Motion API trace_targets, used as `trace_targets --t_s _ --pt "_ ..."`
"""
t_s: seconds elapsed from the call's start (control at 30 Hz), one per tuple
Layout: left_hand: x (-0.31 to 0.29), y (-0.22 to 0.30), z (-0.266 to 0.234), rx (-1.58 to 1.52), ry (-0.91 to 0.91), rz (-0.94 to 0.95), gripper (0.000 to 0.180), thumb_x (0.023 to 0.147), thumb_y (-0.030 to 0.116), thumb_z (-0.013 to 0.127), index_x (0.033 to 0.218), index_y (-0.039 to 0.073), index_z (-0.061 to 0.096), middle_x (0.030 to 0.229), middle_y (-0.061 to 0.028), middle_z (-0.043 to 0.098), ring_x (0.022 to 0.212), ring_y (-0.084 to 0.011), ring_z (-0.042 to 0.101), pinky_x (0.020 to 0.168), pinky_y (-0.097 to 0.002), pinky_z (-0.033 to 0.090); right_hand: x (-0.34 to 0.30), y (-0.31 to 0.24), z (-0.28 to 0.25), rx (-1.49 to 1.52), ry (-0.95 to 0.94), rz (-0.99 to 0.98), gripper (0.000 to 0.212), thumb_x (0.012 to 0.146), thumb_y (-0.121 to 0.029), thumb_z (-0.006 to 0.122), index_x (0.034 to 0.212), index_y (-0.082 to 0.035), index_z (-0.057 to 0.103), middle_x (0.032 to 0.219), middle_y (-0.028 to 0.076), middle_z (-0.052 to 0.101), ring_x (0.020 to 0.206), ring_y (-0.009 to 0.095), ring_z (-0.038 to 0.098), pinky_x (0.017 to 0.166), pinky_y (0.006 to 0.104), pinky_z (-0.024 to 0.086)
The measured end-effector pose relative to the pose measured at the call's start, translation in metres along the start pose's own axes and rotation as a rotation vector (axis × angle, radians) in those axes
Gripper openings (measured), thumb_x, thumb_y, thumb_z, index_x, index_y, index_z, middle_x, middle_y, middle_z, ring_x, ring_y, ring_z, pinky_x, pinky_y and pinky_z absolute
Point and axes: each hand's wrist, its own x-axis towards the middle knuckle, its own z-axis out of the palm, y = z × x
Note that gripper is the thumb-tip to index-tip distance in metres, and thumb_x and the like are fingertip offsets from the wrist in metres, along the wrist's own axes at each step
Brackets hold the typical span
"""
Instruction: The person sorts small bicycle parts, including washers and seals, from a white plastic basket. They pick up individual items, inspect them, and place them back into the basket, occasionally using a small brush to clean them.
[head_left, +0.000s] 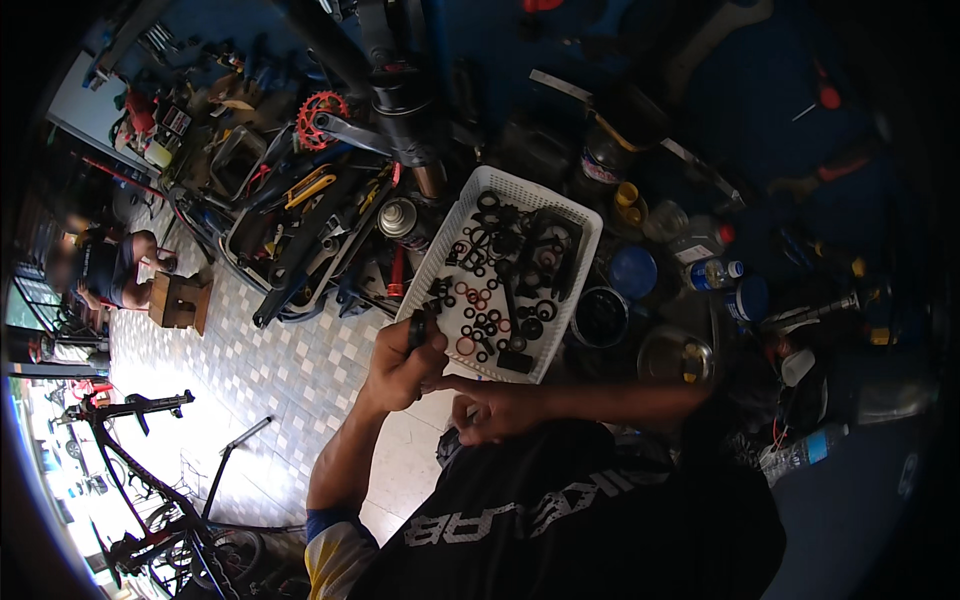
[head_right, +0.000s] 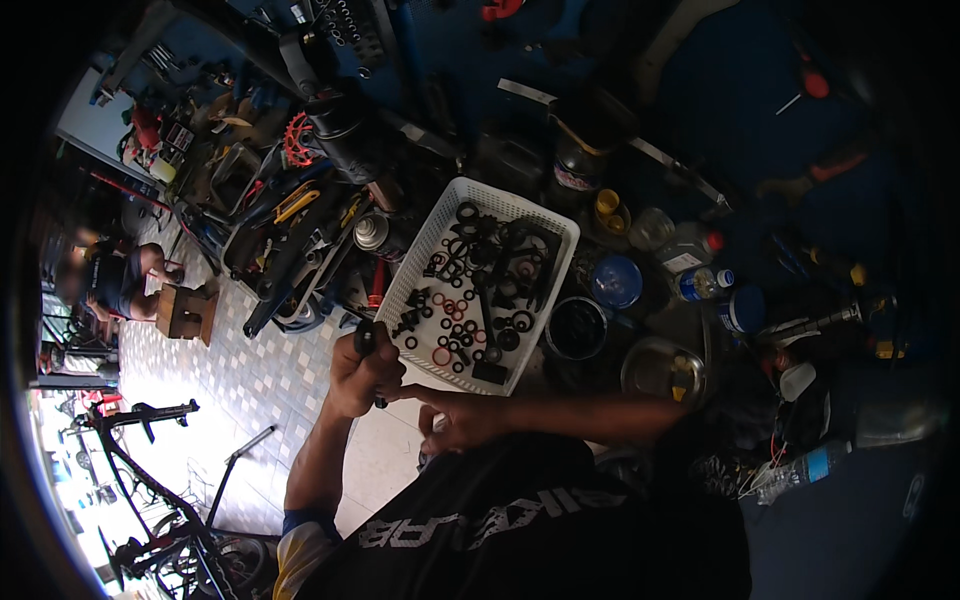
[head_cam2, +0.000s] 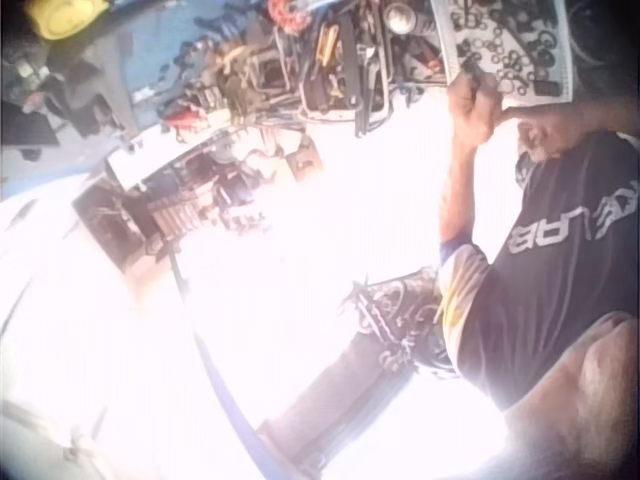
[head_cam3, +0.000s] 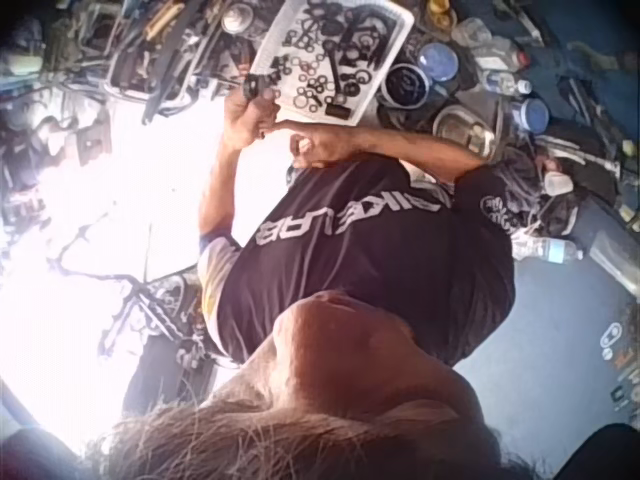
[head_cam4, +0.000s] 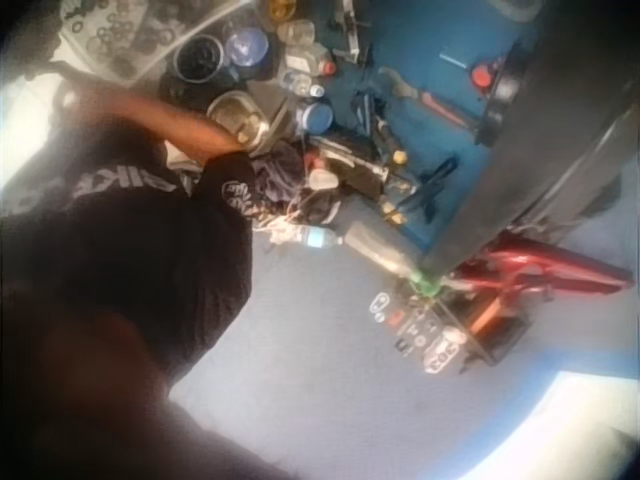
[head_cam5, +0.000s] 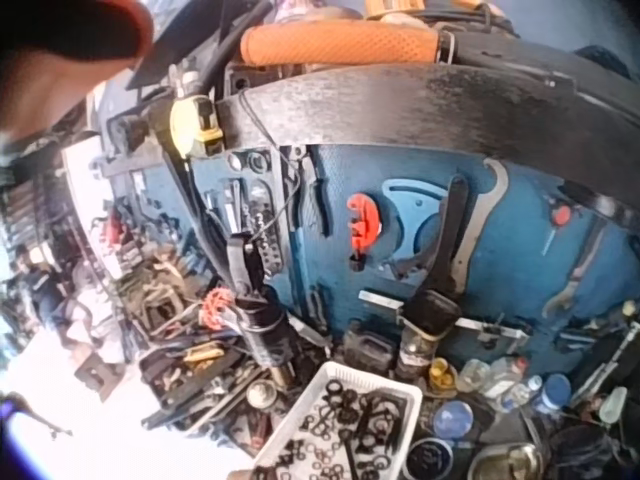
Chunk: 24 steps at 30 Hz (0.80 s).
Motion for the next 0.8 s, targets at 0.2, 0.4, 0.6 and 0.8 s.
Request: trace_targets --t_s 0.2,0.4,0.6,0.8 --pt "-0.002 -0.022 -0.009 -0.092 0.111 0.179 0.016 0.101 0.015 0.056 0.090 0.004 0.052 0.059 0.0029 0.046 0.049 -0.0068 0.040 0.043 -0.0250 0.032 -0.001 0.004 -0.031 -0.163 0.099 -0.056 0.056 0.098 -0.024 0.062 0.151 -0.018 0.044 0.097 0.011 0.062 0.071 0.019 0.065 0.063 0.0325 0.056" --pt "-0.001 -0.024 -0.025 0.109 0.469 -0.126 0.015 0.103 0.018 0.058 0.110 0.005 0.057 0.074 0.0051 0.048 0.055 -0.0033 0.040 0.048 -0.0228 0.034 0.014 -0.003 -0.109 -1.129 0.818 -0.019 0.023 0.093 -0.028 0.065 0.104 -0.009 0.070 0.104 0.007 0.068 0.096 0.024 0.068 0.081 0.0403 0.055" --pt "0.000 -0.056 -0.014 -0.119 0.488 -0.083 0.036 0.102 0.015 0.055 0.134 -0.001 0.054 0.081 0.0012 0.053 0.068 -0.0080 0.050 0.060 -0.0239 0.044 0.058 0.032 -0.127 -1.617 0.786 0.024 0.015 0.086 -0.016 0.061 0.088 -0.006 0.072 0.094 0.010 0.068 0.103 0.027 0.062 0.088 0.0440 0.048" --pt "-0.006 -0.056 -0.007 -0.119 0.462 -0.076 0.035 0.103 0.017 0.055 0.133 -0.001 0.053 0.074 -0.0008 0.053 0.058 -0.0098 0.049 0.055 -0.0248 0.042 0.066 0.040 -0.138 -1.656 0.744 0.002 0.014 0.086 -0.016 0.061 0.086 -0.008 0.072 0.093 0.008 0.068 0.103 0.026 0.058 0.094 0.0433 0.040"
